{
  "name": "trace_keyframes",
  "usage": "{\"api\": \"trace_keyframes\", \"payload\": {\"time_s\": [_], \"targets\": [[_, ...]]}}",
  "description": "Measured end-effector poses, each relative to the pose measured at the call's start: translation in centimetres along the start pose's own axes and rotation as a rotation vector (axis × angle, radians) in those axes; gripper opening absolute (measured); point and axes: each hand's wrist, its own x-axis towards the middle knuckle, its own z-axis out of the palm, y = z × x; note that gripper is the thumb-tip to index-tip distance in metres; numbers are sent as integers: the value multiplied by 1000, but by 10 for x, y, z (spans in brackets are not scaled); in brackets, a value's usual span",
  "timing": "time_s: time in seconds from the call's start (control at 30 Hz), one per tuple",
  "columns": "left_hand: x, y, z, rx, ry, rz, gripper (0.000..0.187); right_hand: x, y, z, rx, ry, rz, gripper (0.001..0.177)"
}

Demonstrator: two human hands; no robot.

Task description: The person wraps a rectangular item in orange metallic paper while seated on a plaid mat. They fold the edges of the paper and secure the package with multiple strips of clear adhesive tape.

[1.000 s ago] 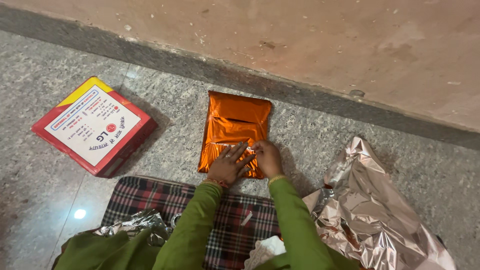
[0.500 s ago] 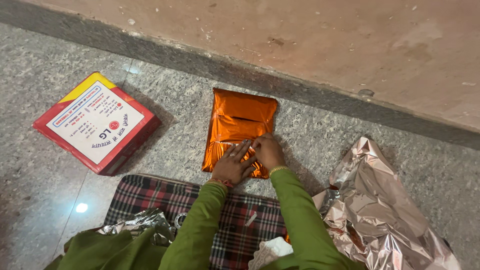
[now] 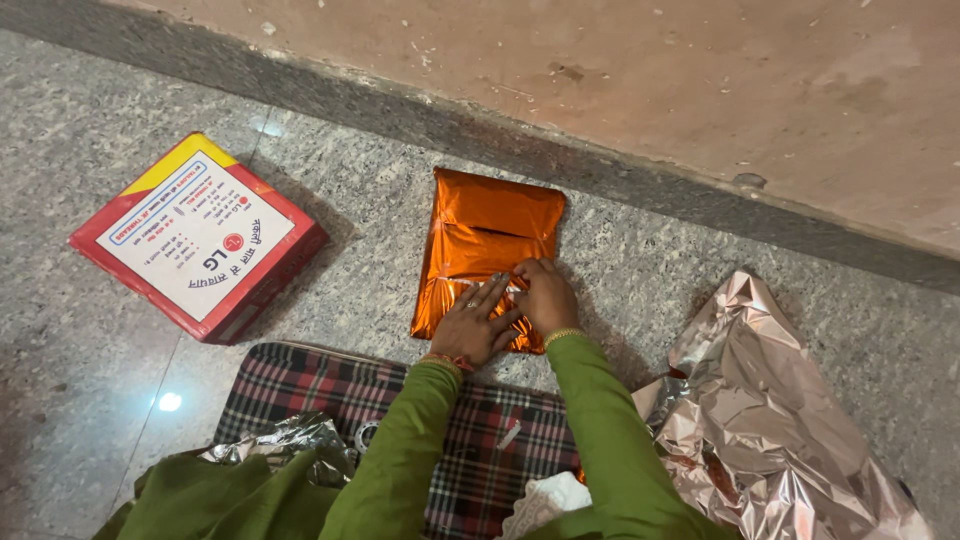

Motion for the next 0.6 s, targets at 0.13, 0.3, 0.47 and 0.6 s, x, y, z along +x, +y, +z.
{"api": "trace_keyframes", "payload": {"time_s": [0.13,0.3,0.47,0.6], "targets": [[0,1,0,-3,-12,-1,50,5,4,3,86,34,40,39],[0,-1,0,-8,19,23,50,20,21,17,186,46,119,27],[0,4,-7,-45,-8,-12,50,26,33,25,161,94,47,14],[7,6,-25,-218,58,-68,47,21,41,14,436,-21,200,18]]}}
